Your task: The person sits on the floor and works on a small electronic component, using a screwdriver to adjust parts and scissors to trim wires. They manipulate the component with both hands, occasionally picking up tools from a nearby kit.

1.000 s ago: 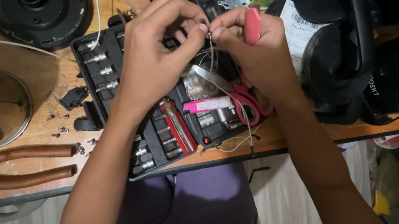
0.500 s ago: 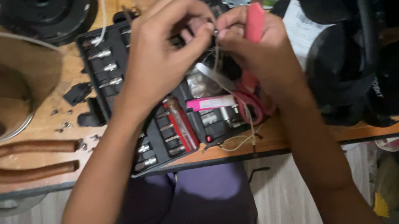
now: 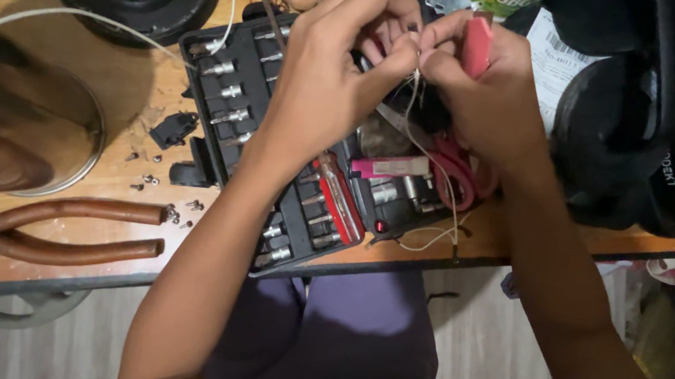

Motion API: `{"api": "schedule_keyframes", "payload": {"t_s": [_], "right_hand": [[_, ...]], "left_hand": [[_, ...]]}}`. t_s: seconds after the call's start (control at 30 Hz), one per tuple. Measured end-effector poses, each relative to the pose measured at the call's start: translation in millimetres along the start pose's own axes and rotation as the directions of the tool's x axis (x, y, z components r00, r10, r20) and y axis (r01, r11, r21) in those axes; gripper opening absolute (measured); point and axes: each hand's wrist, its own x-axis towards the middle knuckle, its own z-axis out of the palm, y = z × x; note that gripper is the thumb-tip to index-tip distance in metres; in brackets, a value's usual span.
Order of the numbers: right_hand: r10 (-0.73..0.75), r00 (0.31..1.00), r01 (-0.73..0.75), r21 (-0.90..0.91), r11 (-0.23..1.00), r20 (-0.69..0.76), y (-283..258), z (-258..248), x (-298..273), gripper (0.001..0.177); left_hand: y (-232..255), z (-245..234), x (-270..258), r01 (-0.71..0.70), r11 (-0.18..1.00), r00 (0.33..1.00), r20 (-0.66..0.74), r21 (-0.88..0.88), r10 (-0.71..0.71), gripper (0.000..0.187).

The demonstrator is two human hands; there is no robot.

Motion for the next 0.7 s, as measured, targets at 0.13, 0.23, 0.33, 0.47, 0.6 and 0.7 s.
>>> {"api": "schedule_keyframes", "payload": {"t_s": [0.13,0.23,0.33,0.47,0.6,0.7], "right_hand": [[-0.04,0.998,0.041,-0.02,0.999,0.055,-3.8,-2.9,-0.9,0.003],[0.131,0.989,-0.137,0.085,0.987,0.072,-8.7,-5.3,-0.9,0.002],[0.174,0.978,-0.194,0.185,0.963,0.118,-10.3,-8.0,-1.1,0.003],[0.159,0.959,-0.217,0.244,0.945,0.237,-4.6,-13.5,1.1,0.004],[0.19,0.934,-0.306,0.402,0.863,0.304,-0.8,-17.9,3.8,0.008],[0.134,0.945,-0.238,0.342,0.909,0.299,-1.3,-19.8,5.7,0.009]], "left_hand": [[-4.0,0.4,0.9,-0.013,1.0,1.0,0.011,-0.012,0.013,0.011],[-5.8,-0.8,2.6,-0.005,0.999,0.999,0.041,-0.036,0.006,0.009],[-6.6,-1.5,3.1,-0.001,0.998,0.997,0.073,-0.059,0.005,0.006],[-7.9,-5.0,3.9,-0.023,0.999,0.996,0.09,-0.048,0.027,0.005],[-7.3,-4.4,4.0,0.045,0.996,0.998,0.054,-0.08,-0.041,0.007],[-10.2,-4.6,2.3,0.031,0.999,0.999,0.046,-0.04,-0.029,0.004]]}}
